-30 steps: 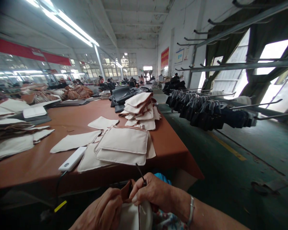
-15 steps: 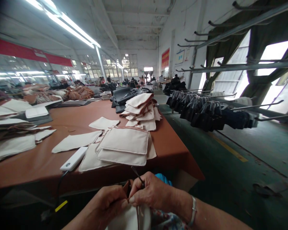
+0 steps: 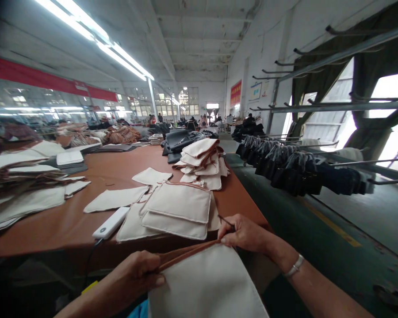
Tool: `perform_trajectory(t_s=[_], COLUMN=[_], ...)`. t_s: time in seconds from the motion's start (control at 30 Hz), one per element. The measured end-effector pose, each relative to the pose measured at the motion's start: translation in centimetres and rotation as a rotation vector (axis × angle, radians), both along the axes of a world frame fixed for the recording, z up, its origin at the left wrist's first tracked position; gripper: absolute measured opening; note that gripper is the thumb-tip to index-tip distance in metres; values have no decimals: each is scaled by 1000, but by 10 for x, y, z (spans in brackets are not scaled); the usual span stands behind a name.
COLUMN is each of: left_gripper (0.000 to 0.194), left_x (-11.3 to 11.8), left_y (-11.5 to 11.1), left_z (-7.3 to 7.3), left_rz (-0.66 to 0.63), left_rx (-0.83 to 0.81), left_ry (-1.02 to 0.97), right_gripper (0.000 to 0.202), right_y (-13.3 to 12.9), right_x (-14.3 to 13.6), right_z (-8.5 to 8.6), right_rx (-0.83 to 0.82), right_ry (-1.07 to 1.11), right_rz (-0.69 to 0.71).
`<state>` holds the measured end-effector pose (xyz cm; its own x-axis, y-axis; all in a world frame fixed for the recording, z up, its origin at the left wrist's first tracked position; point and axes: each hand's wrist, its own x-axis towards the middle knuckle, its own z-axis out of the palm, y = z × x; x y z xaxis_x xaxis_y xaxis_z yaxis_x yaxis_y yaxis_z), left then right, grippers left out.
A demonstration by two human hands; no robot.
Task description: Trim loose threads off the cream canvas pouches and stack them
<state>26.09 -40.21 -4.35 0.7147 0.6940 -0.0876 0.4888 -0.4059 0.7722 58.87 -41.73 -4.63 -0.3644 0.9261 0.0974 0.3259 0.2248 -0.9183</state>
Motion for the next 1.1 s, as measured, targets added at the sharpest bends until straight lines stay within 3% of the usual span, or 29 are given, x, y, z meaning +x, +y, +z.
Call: perform_trajectory(t_s=[0.1, 0.2, 0.27, 0.33, 0.43, 0.57, 0.73, 0.9, 1.0, 1.1], left_gripper=[31, 24, 26, 37, 51, 56, 47, 39, 38, 40], left_x=[27, 49, 46, 28, -9, -37, -25, -9, -1, 11], left_y=[-12, -18, -16, -10, 0, 3, -3, -1, -1, -4], left_z=[4, 16, 26, 35, 39, 28, 15, 4, -2, 0], left_rz=[-18, 6, -19, -80, -110, -75, -89, -17, -29, -91], left_rx=[141, 95, -17, -182, -380, -591, -768, -655, -622, -586], left_ry=[20, 43, 52, 69, 3, -224, -407, -474, -398, -378], right_gripper=[15, 48, 59, 48, 39, 39, 39, 32, 19, 24], right_y=[-6, -16, -20, -20, -17, -12, -2, 8, 6, 0], right_x=[-27, -73, -96, -107, -106, -95, -80, -68, -66, -70], right_z=[6, 3, -7, -19, -29, -32, -46, -61, -52, -30], right_rx=[98, 104, 0, -73, -65, -114, -200, -63, 21, 112], right_ry=[-69, -47, -31, 8, 188, 471, 483, 310, 237, 225], right_rz=[77, 197, 211, 281, 310, 234, 115, 75, 116, 168])
